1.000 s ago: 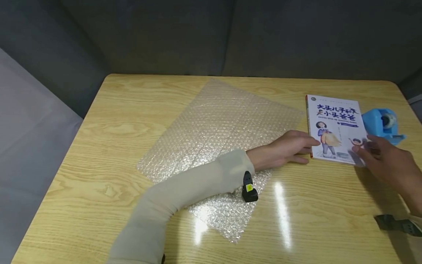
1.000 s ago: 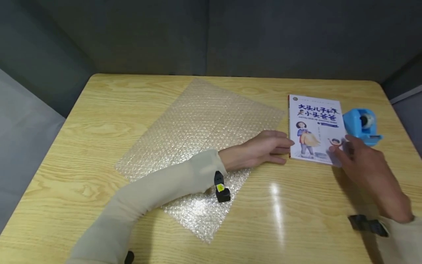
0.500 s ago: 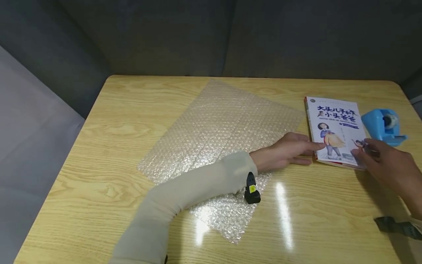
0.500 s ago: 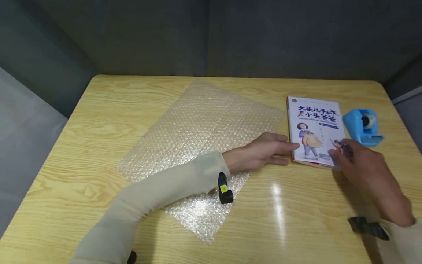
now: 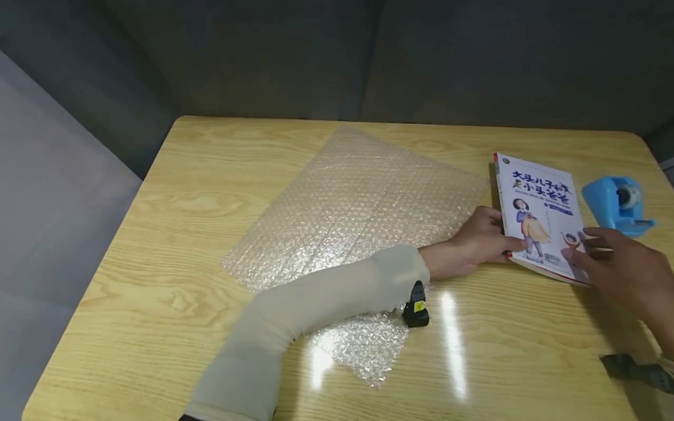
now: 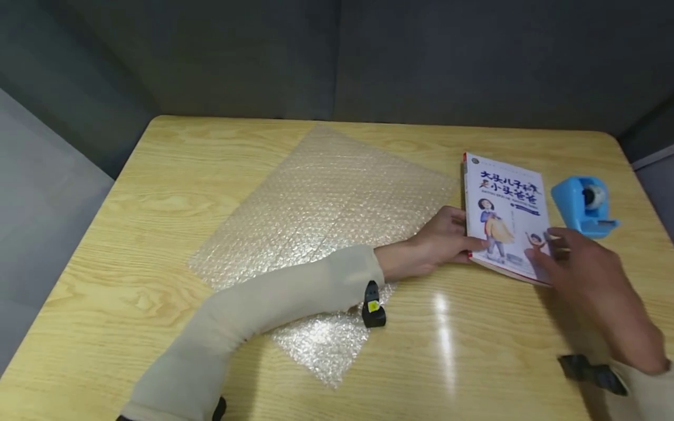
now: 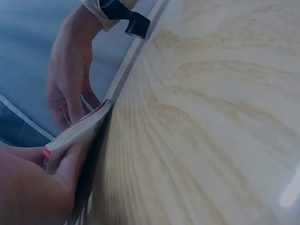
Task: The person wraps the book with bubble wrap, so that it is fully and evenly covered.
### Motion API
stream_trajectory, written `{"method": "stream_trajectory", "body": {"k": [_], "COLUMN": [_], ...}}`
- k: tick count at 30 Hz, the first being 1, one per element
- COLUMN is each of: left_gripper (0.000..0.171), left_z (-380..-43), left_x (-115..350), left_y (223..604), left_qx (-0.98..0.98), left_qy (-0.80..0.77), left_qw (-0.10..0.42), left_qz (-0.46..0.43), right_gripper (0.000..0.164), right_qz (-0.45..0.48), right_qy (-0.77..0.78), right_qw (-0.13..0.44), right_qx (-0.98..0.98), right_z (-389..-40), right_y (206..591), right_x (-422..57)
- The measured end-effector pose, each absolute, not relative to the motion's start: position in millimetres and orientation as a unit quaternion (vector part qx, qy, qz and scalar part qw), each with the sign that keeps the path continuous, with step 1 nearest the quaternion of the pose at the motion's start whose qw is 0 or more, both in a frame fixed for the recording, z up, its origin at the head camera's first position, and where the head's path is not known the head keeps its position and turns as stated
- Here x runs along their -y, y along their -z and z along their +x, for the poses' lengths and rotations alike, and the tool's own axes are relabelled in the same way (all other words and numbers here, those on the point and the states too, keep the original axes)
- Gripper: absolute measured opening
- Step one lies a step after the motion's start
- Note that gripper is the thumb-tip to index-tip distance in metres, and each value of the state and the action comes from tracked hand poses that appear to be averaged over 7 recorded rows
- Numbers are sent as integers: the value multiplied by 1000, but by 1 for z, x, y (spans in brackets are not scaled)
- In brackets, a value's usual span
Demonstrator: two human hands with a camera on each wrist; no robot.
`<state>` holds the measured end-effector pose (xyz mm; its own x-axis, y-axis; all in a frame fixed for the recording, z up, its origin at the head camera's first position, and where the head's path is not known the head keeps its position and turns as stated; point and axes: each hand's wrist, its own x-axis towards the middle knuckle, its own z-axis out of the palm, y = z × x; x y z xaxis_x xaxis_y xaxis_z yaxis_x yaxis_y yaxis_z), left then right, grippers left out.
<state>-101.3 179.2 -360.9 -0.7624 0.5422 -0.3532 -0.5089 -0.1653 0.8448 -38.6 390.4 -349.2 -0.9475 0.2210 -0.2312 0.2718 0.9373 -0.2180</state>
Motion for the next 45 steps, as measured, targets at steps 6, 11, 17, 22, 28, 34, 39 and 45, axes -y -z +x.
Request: {"method": "stream_trajectory", "body": {"k": [6, 11, 17, 22, 28, 34, 39, 45], "left_gripper": [35, 35, 37, 43, 45, 45, 48, 49], "left_z": [-98, -96, -93, -92, -89, -89, -91, -90], "left_x": [-176, -173, -167, -164, -155, -142, -127, -113], "left_y": [358, 354, 346, 342, 340, 341, 343, 344], "left_qx": [-553, -554, -550, -536, -519, -529, -559, -590], "left_qy": [-754, -748, -748, -755, -766, -765, -749, -730], "left_qw": [353, 366, 371, 378, 380, 367, 353, 341], "left_qz": [26, 24, 16, 14, 22, 27, 33, 52], "right_gripper": [79, 89, 89, 88, 87, 86, 72, 75], "right_qz": [136, 161, 169, 166, 167, 199, 197, 199], "right_qy": [139, 168, 213, 252, 304, 319, 377, 446], "right_qw": [113, 138, 136, 138, 116, 79, 58, 63], "right_qx": [-974, -963, -953, -943, -931, -923, -903, -870], "right_z": [-42, -44, -45, -48, -49, -54, -58, -59], "right_y": [351, 351, 350, 348, 346, 344, 348, 342], "right_x": [-394, -398, -400, -403, -402, -402, -401, -395]}}
